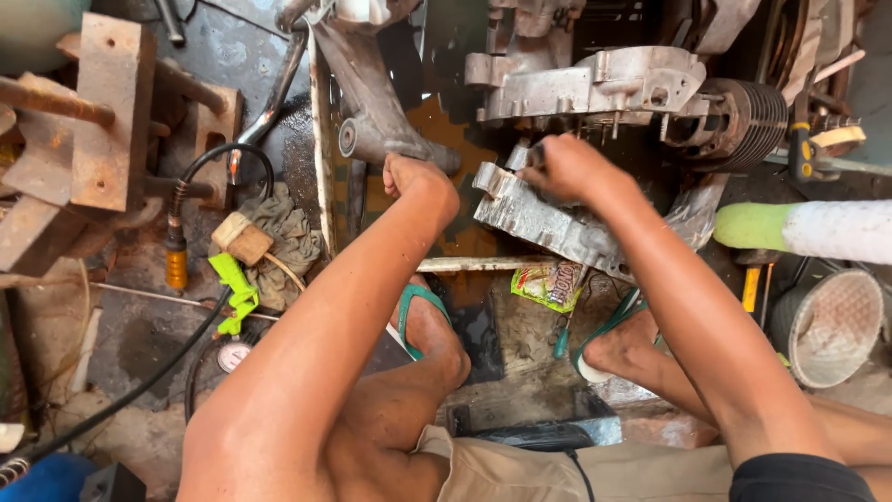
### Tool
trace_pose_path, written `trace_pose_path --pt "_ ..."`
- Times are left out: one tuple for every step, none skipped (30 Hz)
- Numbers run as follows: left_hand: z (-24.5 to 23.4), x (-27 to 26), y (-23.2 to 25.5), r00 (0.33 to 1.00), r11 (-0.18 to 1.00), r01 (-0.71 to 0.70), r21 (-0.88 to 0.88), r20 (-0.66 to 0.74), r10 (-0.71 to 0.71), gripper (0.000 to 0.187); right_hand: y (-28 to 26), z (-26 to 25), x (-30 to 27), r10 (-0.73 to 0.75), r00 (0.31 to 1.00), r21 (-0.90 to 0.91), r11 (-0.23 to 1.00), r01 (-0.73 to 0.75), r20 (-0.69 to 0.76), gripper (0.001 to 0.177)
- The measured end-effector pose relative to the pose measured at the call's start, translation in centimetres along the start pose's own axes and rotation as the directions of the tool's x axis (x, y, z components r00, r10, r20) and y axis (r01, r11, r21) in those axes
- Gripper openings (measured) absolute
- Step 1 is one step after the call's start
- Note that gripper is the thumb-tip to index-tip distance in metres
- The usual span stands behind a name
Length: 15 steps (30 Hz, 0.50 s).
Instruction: The person scrubs a metal engine part with a brush and liquid cleaner, then pours more liquid from a bottle onto the part and continues scrubbing. The person holds the part with one hand while scrubbing with the other, occasionally adjusting the part's position.
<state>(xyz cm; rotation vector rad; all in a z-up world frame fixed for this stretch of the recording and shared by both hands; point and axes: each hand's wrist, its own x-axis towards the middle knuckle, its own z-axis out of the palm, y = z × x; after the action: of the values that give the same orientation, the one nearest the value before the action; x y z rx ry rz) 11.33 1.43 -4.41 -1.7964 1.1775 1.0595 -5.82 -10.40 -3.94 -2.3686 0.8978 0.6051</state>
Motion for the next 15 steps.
trace_pose_path --pt "-0.2 -0.2 0.2 1.000 1.000 -0.001 -0.009 0.003 0.001 0.029 0.3 -1.4 -0.3 -0.003 1.000 -0.006 1.000 0.003 0.006 0.028" --pt "-0.2 -0.5 0.1 1.000 1.000 -0.009 0.001 -0.001 0.009 0.029 0.4 -2.5 -0.7 -0.027 0.999 0.059 0.998 0.028 -0.025 0.030" --pt "-0.3 -0.8 0.1 1.000 1.000 -0.017 0.011 -0.005 0.018 0.028 0.5 -3.7 -1.1 -0.048 0.997 0.123 0.991 0.055 -0.056 0.032" --pt "-0.4 -0.7 0.5 1.000 1.000 -0.019 0.016 -0.018 0.020 0.028 1.8 -2.1 -0.8 -0.043 0.997 0.120 0.991 0.051 -0.068 0.032" --pt "-0.4 -0.6 0.9 0.999 1.000 -0.024 -0.003 -0.025 0.023 0.027 3.1 -0.5 -0.4 -0.071 0.993 0.087 0.993 0.079 -0.094 0.028" --pt "-0.1 -0.4 1.0 1.000 0.999 -0.020 -0.036 -0.025 0.020 0.026 4.1 1.1 0.3 -0.114 0.988 0.047 0.992 0.120 -0.107 0.025" --pt "-0.9 -0.7 0.7 0.999 0.999 -0.015 -0.046 -0.029 0.014 0.026 3.5 -1.1 -0.5 -0.123 0.986 0.039 0.991 0.128 -0.108 0.025" --pt "-0.9 -1.2 0.6 1.000 0.999 -0.024 -0.046 -0.020 0.023 0.028 3.0 -2.6 -1.8 -0.106 0.993 0.180 0.977 0.115 -0.060 0.028" --pt "-0.9 -1.6 0.6 0.999 0.998 -0.033 -0.047 -0.011 0.033 0.031 2.5 -4.2 -3.0 -0.094 0.996 0.316 0.944 0.091 -0.008 0.030" --pt "-0.3 -1.4 0.7 0.999 0.998 -0.032 -0.047 -0.002 0.032 0.031 2.5 -3.7 -2.8 -0.095 0.995 0.320 0.943 0.090 -0.001 0.030" --pt "0.1 -1.3 0.8 0.999 0.999 -0.041 -0.029 -0.011 0.041 0.029 2.5 -3.3 -2.6 -0.108 0.992 0.195 0.974 0.118 -0.060 0.028" --pt "-0.2 -1.1 1.2 0.998 0.999 -0.054 -0.004 -0.035 0.054 0.027 2.9 -3.4 -2.5 -0.122 0.984 0.059 0.990 0.130 -0.132 0.025" --pt "-0.1 -0.9 1.5 0.997 0.998 -0.058 0.003 -0.043 0.058 0.027 2.5 -3.7 -3.5 -0.114 0.983 0.059 0.991 0.124 -0.141 0.025" --pt "0.0 -0.7 1.7 0.998 0.997 -0.064 0.032 -0.022 0.065 0.028 2.0 -3.9 -4.2 -0.089 0.995 0.188 0.977 0.098 -0.054 0.026" --pt "0.1 -0.5 1.8 0.998 0.996 -0.070 0.060 0.000 0.070 0.029 1.5 -4.2 -4.9 -0.076 0.996 0.313 0.948 0.061 0.036 0.027"
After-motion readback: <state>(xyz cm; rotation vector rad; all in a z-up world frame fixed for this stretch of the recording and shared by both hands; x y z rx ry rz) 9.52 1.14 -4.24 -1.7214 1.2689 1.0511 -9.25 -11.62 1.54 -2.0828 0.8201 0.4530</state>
